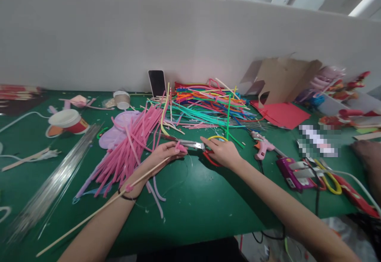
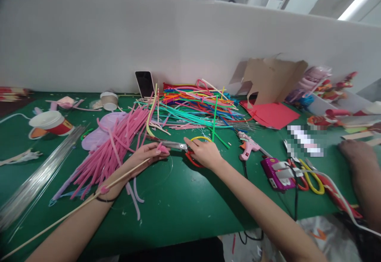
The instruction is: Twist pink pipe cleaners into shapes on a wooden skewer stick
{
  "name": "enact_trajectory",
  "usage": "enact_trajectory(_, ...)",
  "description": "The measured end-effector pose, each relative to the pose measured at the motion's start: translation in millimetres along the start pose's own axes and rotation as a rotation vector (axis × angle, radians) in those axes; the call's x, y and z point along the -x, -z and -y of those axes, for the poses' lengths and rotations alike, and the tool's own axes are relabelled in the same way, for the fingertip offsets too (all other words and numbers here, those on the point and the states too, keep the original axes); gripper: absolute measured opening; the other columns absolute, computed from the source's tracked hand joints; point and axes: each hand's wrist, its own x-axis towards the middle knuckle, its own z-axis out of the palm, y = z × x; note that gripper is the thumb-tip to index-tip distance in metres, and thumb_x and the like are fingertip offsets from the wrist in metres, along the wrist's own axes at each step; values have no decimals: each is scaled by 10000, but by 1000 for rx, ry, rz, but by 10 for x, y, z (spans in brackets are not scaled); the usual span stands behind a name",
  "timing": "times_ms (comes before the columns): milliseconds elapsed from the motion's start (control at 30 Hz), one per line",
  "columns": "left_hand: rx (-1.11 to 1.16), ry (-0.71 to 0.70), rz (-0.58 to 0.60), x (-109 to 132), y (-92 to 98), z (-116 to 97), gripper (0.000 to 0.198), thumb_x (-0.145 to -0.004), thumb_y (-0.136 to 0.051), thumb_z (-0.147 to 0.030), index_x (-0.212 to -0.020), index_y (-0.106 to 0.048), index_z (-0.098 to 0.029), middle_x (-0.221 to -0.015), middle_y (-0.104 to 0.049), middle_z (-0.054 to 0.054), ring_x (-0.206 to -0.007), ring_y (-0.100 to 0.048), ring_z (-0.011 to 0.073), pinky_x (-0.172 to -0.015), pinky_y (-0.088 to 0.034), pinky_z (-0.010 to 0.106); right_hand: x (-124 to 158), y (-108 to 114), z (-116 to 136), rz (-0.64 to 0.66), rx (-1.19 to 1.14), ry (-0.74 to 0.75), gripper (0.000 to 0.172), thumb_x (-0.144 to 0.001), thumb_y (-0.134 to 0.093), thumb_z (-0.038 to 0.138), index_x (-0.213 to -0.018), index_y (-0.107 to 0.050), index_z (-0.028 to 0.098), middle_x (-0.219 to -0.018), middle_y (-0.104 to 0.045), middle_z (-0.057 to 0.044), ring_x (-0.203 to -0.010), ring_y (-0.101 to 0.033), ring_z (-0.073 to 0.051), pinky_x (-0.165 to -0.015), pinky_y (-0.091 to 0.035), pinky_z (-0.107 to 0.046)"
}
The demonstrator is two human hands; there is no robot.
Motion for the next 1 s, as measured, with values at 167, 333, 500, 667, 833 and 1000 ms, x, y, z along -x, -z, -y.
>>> enact_trajectory(167, 1, 3, 6, 17, -16, -5, 254, -747, -748, -193, -978, -702, -100, -1010, -728, 130, -913, -690, 205, -909, -498, 326, -32, 47, 84, 42, 81, -52, 527, -921, -407, 331, -1429, -405, 191, -1108, -682, -121, -762, -664, -226, -573, -408, -285)
enact_trajectory(333, 26, -5, -16, 27, -32, -20, 231, -755, -741, -200, -955, -706, -89, -1003, -725, 142, -910, -690, 213, -896, -508, 329, -92, 85, 77, -84, 195, 21, 374, -949, -367, 242, -1260, -543, 130, -1052, -661, -155, -801, -639, -231, -590, -375, -287)
enact_trajectory(500, 19, 17, -4, 42, -45, -56, 231, -778, -724, -209, -978, -701, -94, -1067, -710, 161, -965, -685, 235, -923, -496, 347, -207, 172, 4, -141, 281, 206, 262, -930, -361, 116, -1015, -608, 89, -896, -658, -160, -820, -603, -243, -637, -357, -309)
enact_trajectory(667, 34, 0, 16, 36, -24, -57, 212, -776, -721, -186, -966, -703, -92, -1038, -721, 158, -957, -690, 240, -921, -501, 350, -340, 289, -55, -62, 310, 357, 269, -925, -337, 104, -945, -605, 83, -825, -674, -158, -723, -615, -232, -590, -318, -301)
enact_trajectory(833, 48, -1, 42, 52, -19, -65, 247, -784, -715, -186, -1009, -699, -86, -1079, -710, 171, -960, -690, 234, -924, -498, 344, -420, 365, -92, -18, 323, 404, 251, -908, -360, 103, -912, -609, 72, -808, -686, -167, -689, -638, -232, -556, -297, -287)
enact_trajectory(1000, 78, 39, 74, 72, -10, -77, 305, -835, -679, -309, -1036, -688, -79, -1099, -704, 184, -990, -683, 246, -929, -497, 343, -423, 379, -110, -2, 317, 419, 228, -885, -389, 106, -892, -614, 69, -785, -694, -171, -657, -646, -223, -542, -291, -275)
